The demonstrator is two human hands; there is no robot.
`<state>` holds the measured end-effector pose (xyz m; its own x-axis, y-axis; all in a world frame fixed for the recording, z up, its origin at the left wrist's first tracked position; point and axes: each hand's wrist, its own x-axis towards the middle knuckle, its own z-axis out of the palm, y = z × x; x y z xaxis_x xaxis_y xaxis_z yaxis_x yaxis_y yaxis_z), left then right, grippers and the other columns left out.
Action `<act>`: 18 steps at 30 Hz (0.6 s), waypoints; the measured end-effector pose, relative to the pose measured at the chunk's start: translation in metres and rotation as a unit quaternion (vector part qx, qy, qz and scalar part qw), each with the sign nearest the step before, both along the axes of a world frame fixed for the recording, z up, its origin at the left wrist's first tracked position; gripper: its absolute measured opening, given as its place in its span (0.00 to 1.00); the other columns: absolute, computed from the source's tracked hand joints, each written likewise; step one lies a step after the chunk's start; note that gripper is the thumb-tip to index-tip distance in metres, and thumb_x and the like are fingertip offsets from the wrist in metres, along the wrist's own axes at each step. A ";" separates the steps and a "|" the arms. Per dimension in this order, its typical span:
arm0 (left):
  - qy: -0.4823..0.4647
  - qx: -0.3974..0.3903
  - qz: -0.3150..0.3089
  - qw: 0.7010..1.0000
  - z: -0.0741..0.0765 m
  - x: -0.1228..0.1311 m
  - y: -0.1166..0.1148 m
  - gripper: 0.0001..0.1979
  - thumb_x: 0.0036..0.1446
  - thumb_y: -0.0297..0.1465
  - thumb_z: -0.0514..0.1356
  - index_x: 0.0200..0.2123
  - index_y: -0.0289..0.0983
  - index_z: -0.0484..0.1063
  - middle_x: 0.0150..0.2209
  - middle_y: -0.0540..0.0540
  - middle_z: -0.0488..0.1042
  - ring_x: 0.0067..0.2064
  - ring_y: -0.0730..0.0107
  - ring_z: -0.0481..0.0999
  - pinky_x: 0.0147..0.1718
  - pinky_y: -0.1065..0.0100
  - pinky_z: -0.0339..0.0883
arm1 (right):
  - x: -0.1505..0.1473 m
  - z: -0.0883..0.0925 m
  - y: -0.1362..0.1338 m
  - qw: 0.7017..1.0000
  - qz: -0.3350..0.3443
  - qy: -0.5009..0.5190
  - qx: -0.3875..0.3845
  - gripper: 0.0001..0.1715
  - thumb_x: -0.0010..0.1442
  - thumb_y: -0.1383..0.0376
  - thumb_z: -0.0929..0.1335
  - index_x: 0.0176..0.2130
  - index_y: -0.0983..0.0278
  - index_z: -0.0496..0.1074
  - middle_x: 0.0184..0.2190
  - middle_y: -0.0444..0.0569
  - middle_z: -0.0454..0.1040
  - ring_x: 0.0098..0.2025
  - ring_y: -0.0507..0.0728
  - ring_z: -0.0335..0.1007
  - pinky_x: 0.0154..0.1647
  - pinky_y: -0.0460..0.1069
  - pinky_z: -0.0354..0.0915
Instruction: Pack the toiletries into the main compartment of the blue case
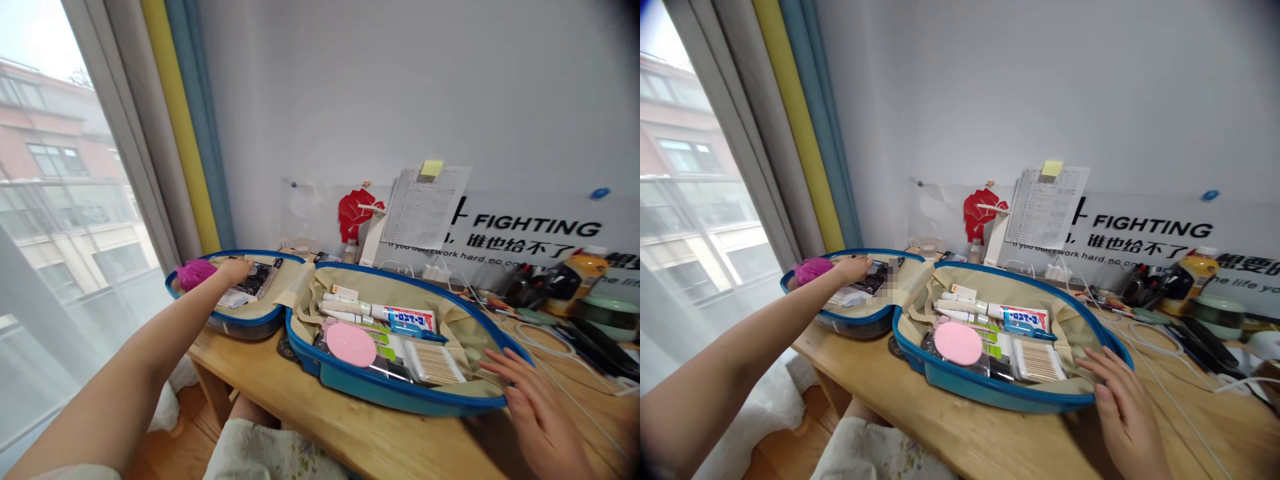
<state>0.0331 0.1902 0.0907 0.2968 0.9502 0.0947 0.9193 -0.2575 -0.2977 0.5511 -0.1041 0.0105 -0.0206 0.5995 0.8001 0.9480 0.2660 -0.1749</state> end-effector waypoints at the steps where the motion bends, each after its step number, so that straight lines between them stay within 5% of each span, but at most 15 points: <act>1: -0.010 0.007 -0.002 1.000 0.005 0.004 -0.003 0.17 0.57 0.28 0.55 0.50 0.31 0.66 0.45 0.32 0.74 0.49 0.52 0.73 0.45 0.59 0.67 | 0.000 0.000 0.000 1.000 0.001 0.001 -0.004 0.18 0.63 0.60 0.57 0.42 0.59 0.72 0.47 0.53 0.74 0.57 0.67 0.65 0.50 0.66 0.67; 5: -0.069 0.040 -0.042 0.996 0.033 0.034 -0.015 0.20 0.62 0.34 0.51 0.55 0.31 0.61 0.50 0.32 0.71 0.50 0.54 0.73 0.45 0.60 0.67 | 0.000 0.000 0.001 1.000 0.004 0.010 -0.012 0.19 0.63 0.58 0.56 0.43 0.59 0.72 0.47 0.53 0.74 0.58 0.66 0.63 0.52 0.65 0.65; 9: -0.127 0.027 -0.150 0.980 0.049 0.092 -0.027 0.21 0.65 0.38 0.47 0.58 0.37 0.59 0.56 0.39 0.67 0.54 0.61 0.70 0.51 0.64 0.63 | 0.000 0.000 0.002 1.000 0.006 0.010 -0.005 0.19 0.63 0.58 0.56 0.42 0.58 0.72 0.47 0.53 0.74 0.58 0.66 0.64 0.51 0.65 0.66; 13: -0.148 -0.047 -0.246 0.957 0.038 0.159 -0.035 0.20 0.63 0.36 0.51 0.57 0.40 0.64 0.55 0.45 0.71 0.53 0.67 0.71 0.51 0.71 0.62 | 0.000 0.000 0.003 1.000 0.006 0.003 0.004 0.19 0.64 0.57 0.56 0.42 0.59 0.72 0.46 0.53 0.75 0.57 0.65 0.65 0.50 0.64 0.66; 18: -0.143 -0.135 -0.271 0.942 0.009 0.206 -0.033 0.20 0.59 0.33 0.55 0.55 0.38 0.68 0.52 0.45 0.74 0.50 0.65 0.73 0.47 0.72 0.64 | -0.001 0.000 0.004 1.000 0.006 -0.004 0.019 0.20 0.64 0.57 0.56 0.42 0.60 0.72 0.46 0.53 0.75 0.57 0.65 0.65 0.49 0.63 0.66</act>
